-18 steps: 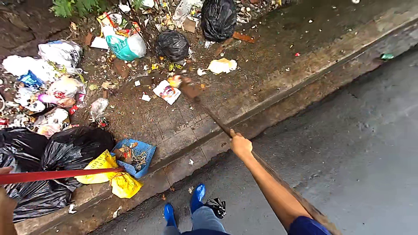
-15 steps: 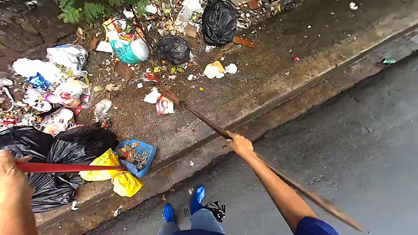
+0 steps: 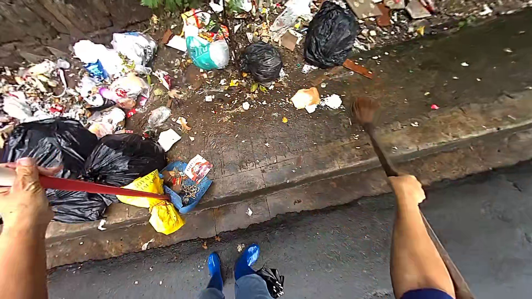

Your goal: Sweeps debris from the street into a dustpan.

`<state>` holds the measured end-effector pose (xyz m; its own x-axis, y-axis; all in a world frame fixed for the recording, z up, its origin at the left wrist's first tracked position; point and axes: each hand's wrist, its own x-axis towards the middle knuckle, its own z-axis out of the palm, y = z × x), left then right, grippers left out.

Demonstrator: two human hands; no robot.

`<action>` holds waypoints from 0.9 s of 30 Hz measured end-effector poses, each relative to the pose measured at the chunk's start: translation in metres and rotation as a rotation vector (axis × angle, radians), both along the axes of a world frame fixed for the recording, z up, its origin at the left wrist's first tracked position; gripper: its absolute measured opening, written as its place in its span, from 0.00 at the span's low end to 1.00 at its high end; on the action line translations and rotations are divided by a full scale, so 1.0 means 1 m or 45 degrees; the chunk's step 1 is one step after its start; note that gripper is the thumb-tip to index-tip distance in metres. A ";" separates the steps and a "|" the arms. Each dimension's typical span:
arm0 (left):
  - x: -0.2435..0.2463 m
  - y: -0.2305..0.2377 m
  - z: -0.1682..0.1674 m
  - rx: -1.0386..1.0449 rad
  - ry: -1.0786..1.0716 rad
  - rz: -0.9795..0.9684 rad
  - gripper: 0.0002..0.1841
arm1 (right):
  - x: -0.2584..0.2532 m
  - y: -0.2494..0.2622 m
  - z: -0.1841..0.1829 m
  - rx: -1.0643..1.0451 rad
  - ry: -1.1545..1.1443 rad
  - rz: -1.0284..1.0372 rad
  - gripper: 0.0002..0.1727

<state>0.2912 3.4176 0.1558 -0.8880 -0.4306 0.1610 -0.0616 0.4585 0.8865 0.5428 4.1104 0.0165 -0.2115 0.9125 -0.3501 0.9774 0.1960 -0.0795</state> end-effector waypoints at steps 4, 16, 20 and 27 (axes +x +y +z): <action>-0.024 -0.077 -0.052 0.035 0.165 -0.311 0.09 | -0.069 -0.075 -0.016 -0.086 -0.135 0.227 0.26; -0.014 -0.058 -0.040 0.084 0.208 -0.258 0.09 | -0.107 -0.233 -0.014 -0.530 0.058 0.849 0.27; -0.018 -0.059 -0.040 0.157 0.242 -0.257 0.11 | -0.021 -0.177 0.018 -0.403 0.302 0.845 0.26; -0.029 -0.099 -0.063 0.184 0.286 -0.363 0.13 | 0.028 -0.147 0.062 0.037 0.076 0.288 0.27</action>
<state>0.2620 3.3190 0.0925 -0.9250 -0.2038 0.3207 0.2532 0.2987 0.9201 0.5703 3.9637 0.0789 -0.4312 0.8491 -0.3050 0.9021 0.4125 -0.1267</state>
